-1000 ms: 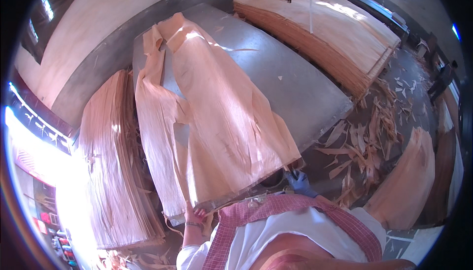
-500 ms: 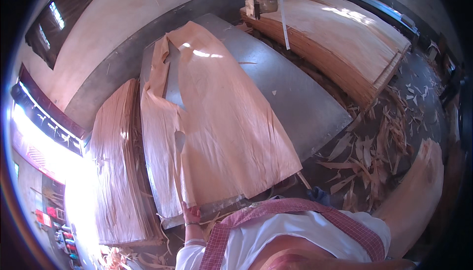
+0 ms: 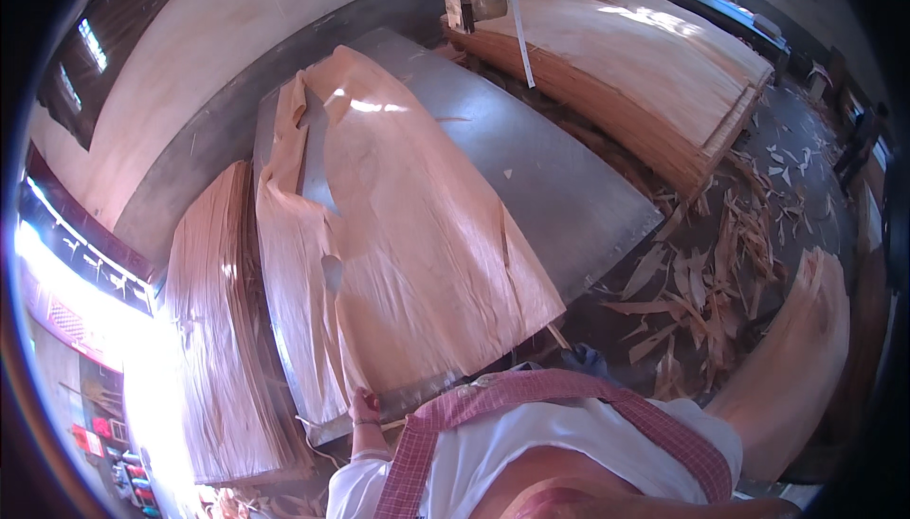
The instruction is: The person uses a knife to cut away damaged sections of wood veneer, applies tape to join pieces, and moves large veneer sheets on a work table.
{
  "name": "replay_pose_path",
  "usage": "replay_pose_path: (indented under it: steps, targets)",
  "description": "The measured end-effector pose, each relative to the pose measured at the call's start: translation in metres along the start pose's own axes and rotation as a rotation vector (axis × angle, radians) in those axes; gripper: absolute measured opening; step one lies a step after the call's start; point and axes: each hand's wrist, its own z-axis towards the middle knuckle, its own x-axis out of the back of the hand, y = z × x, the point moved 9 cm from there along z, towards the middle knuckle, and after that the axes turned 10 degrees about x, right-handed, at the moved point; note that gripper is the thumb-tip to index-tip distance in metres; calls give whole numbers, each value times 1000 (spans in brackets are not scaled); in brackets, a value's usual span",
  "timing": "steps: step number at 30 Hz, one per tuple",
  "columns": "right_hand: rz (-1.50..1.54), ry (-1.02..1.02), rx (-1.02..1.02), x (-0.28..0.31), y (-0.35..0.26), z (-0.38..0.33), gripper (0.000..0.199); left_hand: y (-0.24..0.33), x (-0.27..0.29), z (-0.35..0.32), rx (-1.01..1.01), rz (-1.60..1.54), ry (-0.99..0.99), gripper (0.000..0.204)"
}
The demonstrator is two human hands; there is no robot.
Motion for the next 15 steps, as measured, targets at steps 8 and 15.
replay_pose_path:
  steps: [8, 15]
  targets:
    - [-20, 116, 29, -4, -64, 2, 43, -4, 4, 23, 75, 49, -45, 15]
    - [48, 97, -28, -10, -6, -20, 41, 18, 36, 12, -29, -157, 133, 14]
